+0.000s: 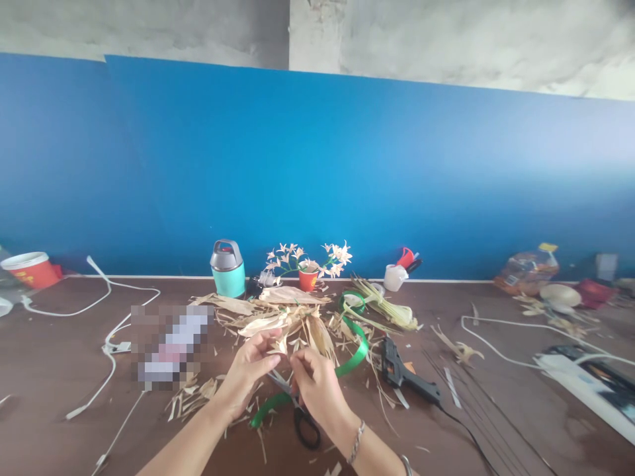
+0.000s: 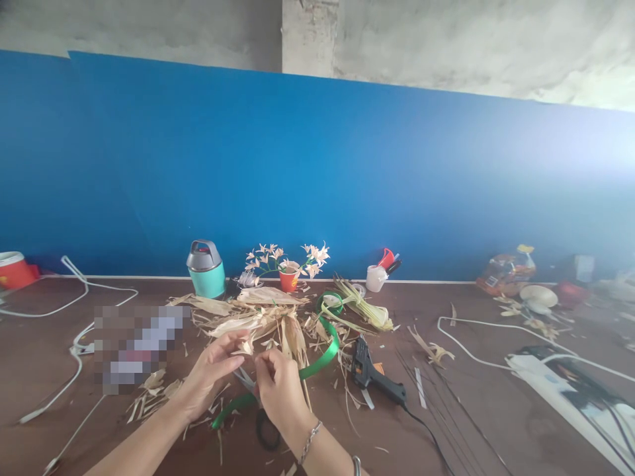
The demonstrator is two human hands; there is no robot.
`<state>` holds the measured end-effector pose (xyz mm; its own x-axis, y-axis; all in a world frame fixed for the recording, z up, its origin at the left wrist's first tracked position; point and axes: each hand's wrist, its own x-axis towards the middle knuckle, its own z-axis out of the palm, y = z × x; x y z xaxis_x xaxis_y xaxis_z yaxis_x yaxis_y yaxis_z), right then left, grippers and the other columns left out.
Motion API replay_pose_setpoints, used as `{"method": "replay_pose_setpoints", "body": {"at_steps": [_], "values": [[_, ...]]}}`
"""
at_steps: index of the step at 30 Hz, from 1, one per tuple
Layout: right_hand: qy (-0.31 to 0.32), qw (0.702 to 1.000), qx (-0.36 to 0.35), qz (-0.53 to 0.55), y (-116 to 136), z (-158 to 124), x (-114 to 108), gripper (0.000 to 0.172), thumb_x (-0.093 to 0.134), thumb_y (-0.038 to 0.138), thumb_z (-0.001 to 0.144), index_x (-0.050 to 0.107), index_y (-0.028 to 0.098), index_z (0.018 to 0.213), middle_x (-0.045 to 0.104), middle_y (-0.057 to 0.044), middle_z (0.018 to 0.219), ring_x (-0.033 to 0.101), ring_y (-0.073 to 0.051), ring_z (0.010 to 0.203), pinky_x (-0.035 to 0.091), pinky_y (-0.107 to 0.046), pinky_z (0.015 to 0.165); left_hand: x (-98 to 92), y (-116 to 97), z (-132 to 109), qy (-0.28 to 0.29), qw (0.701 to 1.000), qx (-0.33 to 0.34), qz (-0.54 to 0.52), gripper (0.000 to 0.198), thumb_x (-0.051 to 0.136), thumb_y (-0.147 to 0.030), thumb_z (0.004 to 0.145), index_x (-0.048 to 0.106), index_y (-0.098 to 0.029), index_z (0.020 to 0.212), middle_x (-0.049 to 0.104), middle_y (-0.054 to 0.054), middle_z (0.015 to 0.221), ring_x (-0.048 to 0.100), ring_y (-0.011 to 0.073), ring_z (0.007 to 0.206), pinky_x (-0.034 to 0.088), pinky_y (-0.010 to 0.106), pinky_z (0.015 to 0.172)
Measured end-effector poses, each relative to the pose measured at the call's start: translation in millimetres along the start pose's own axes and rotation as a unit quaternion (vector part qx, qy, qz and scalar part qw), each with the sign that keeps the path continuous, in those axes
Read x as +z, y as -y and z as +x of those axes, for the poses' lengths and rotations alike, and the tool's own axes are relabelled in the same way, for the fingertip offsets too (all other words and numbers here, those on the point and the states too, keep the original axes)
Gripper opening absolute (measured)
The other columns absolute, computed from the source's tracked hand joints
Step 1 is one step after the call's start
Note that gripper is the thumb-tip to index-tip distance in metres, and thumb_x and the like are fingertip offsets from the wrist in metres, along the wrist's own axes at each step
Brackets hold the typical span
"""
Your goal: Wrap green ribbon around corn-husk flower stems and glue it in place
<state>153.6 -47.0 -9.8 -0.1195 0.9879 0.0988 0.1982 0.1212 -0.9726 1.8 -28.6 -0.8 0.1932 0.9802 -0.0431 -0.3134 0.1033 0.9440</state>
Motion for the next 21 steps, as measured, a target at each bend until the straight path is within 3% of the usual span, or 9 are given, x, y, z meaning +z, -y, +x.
{"method": "replay_pose_setpoints", "body": {"at_steps": [3, 10, 21], "values": [[0.002, 1.0, 0.011, 0.027, -1, 0, 1, 0.028, 0.045, 0.04, 0.085, 0.052, 0.018, 0.07, 0.048, 0.003, 0.047, 0.04, -0.009, 0.035, 0.029, -0.02, 0.037, 2.6, -1, -1, 0.001, 0.999, -0.015, -0.037, 0.05, 0.075, -0.022, 0.061, 0.059, -0.022, 0.109, 0.066, 0.003, 0.086, 0.061, 0.0206, 0.079, 0.046, 0.031, 0.072], [0.018, 0.998, 0.026, 0.05, -3, 0, 2, 0.029, 0.046, 0.042, 0.083, 0.055, 0.016, 0.08, 0.05, 0.003, 0.05, 0.04, -0.008, 0.036, 0.031, -0.018, 0.037, 10.2, 0, -3, 0.067, 0.992, -0.065, -0.088, 0.028, 0.074, -0.028, 0.063, 0.066, -0.013, 0.086, 0.065, 0.005, 0.068, 0.059, 0.0189, 0.06, 0.046, 0.032, 0.06], [0.032, 0.999, 0.001, 0.033, 3, -4, 1, 0.03, 0.043, 0.041, 0.085, 0.058, 0.014, 0.081, 0.047, 0.004, 0.047, 0.041, -0.008, 0.038, 0.031, -0.018, 0.039, 8.1, 4, -2, 0.051, 0.991, -0.071, -0.101, 0.022, 0.077, -0.029, 0.061, 0.069, -0.013, 0.075, 0.064, 0.004, 0.066, 0.06, 0.0192, 0.066, 0.049, 0.03, 0.059]]}}
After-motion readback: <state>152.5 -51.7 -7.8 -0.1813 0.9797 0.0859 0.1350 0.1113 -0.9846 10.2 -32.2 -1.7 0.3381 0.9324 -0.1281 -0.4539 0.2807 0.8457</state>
